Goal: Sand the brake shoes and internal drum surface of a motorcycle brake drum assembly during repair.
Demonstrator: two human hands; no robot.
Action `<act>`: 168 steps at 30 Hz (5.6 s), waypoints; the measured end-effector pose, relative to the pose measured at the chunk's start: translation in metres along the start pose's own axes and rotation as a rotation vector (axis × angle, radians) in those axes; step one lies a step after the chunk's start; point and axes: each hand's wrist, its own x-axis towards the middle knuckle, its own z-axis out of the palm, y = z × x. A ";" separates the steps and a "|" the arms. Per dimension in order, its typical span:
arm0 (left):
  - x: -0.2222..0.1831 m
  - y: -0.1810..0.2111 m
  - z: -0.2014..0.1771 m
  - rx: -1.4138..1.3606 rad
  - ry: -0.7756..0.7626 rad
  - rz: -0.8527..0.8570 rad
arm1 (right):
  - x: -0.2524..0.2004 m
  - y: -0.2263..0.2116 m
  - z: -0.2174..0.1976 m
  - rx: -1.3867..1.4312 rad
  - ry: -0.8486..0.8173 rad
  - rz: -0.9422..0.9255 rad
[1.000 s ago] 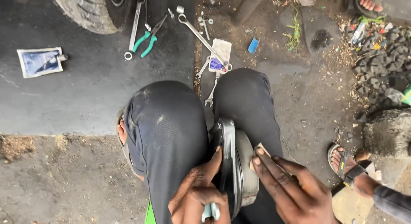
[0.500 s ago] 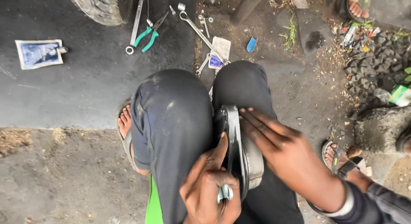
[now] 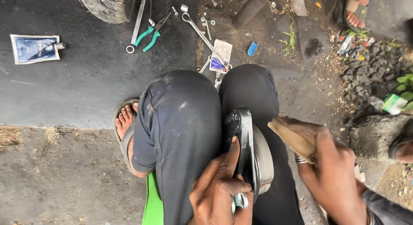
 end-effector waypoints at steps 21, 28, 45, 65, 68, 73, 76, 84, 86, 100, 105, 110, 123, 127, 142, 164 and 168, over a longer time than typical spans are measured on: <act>-0.002 0.004 -0.003 0.093 -0.094 0.062 | -0.014 -0.037 0.006 -0.537 0.036 -0.595; -0.003 0.003 -0.004 0.105 -0.085 0.150 | 0.018 -0.057 0.001 -0.390 -0.021 -0.616; 0.000 0.014 -0.005 0.166 -0.069 0.184 | -0.026 -0.068 0.005 -0.335 0.065 -0.550; -0.014 0.012 -0.014 -0.014 -0.034 0.063 | -0.007 0.000 -0.001 0.499 0.128 -0.349; -0.012 0.011 -0.013 -0.036 -0.067 0.051 | 0.003 0.012 0.007 0.786 -0.009 -0.407; -0.007 0.009 -0.008 -0.036 -0.048 0.063 | 0.018 -0.010 -0.017 0.466 -0.147 -0.582; -0.004 0.009 -0.004 0.003 -0.041 0.102 | 0.012 -0.031 -0.031 0.060 -0.070 -0.650; -0.006 0.013 -0.002 0.093 -0.021 0.077 | 0.052 -0.019 -0.015 0.291 0.039 -0.699; -0.002 0.014 -0.003 0.094 -0.026 0.049 | 0.053 -0.012 -0.004 0.372 0.024 -0.723; 0.001 0.010 -0.004 0.091 -0.068 0.045 | 0.016 -0.005 -0.006 -0.105 -0.075 -0.704; -0.003 0.011 -0.001 0.120 -0.074 0.032 | 0.034 0.018 0.009 0.076 -0.193 -0.751; -0.002 0.006 0.000 0.090 -0.046 0.080 | 0.064 0.001 0.003 0.281 -0.188 -0.759; 0.001 0.003 -0.003 0.040 -0.026 0.039 | 0.096 0.009 0.010 0.116 -0.090 -1.078; 0.000 0.000 -0.002 -0.026 -0.007 0.045 | 0.074 -0.003 -0.008 0.109 -0.050 -1.180; 0.008 0.000 -0.001 -0.061 -0.010 -0.021 | 0.083 0.008 0.010 0.170 0.036 -1.127; 0.044 0.007 -0.011 -0.304 -0.166 -0.056 | 0.051 -0.009 0.006 0.211 0.129 -0.873; 0.042 0.012 -0.013 -0.268 -0.133 -0.138 | 0.051 -0.013 0.011 0.273 0.185 -1.026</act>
